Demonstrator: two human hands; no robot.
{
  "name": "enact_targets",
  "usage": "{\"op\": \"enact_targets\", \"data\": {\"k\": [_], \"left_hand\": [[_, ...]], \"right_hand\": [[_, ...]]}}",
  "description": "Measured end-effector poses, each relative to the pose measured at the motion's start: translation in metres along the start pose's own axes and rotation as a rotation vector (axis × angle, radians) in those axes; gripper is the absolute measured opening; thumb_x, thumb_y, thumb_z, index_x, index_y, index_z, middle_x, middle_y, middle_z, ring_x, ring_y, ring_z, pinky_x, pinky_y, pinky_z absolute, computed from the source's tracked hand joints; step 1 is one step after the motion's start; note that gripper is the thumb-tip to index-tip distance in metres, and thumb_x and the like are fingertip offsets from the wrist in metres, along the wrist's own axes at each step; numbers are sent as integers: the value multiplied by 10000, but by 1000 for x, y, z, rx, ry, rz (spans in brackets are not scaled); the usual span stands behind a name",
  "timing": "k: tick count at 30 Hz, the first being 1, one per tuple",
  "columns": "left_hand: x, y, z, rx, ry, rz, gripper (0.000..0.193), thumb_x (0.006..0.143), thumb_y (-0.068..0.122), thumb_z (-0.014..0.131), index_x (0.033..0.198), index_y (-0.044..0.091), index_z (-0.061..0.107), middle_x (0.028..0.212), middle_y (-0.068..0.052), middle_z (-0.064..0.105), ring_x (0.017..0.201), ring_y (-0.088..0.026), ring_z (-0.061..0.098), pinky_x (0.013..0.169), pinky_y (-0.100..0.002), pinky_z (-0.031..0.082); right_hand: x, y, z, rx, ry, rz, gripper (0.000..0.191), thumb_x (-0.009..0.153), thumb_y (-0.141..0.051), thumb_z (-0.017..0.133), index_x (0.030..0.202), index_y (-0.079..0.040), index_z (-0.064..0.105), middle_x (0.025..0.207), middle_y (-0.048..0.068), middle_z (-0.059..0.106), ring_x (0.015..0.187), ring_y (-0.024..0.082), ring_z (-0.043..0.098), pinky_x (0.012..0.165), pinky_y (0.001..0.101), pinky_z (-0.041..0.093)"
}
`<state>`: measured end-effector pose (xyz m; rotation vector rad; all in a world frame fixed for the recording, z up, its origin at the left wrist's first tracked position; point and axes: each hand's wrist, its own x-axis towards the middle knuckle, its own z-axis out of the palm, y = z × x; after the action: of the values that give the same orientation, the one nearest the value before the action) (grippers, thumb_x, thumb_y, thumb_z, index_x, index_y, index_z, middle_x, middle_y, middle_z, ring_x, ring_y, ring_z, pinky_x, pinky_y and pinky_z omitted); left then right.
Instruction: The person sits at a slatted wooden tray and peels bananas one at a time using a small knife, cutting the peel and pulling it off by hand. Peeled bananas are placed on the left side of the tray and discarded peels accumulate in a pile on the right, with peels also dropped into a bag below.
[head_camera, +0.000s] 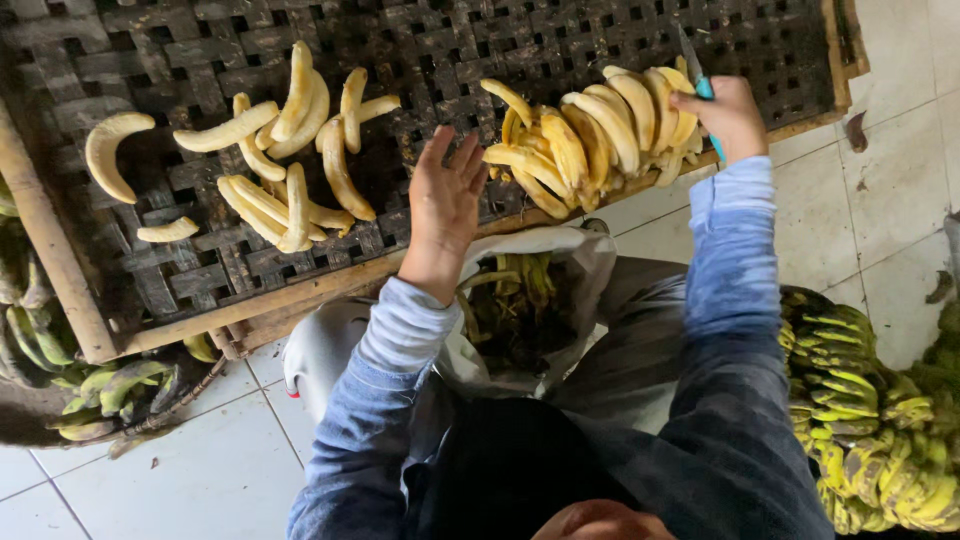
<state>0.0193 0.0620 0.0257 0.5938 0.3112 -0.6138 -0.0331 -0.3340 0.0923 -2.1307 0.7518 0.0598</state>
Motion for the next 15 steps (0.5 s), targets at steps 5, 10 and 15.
{"op": "enact_targets", "data": {"k": [5,10,15], "left_hand": [[-1,25,-25,-117,78,72,653,1023,401,474,1585,104,329,1618,-140,411,1505,-324,359,1224,-451,247],[-11,64,-41,-174,202,239,602,1003,388,515,1536,126,416,1565,-57,491,1461,-241,417,1168,-414,252],[-28,115,-50,-204,320,583,564,1017,377,525,1525,152,432,1580,-56,490,1430,-238,454,1169,-395,296]], "right_hand": [[7,16,-1,-106,12,-199,227,936,-154,853,1089,-16,757,918,28,715,773,81,617,650,288,479],[1,2,-2,-487,309,-365,263,907,-87,893,1063,39,724,883,160,722,750,209,658,688,367,520],[-8,-93,101,-148,126,-564,154,1006,-105,809,1148,-57,777,986,87,781,839,155,722,769,334,576]]}}
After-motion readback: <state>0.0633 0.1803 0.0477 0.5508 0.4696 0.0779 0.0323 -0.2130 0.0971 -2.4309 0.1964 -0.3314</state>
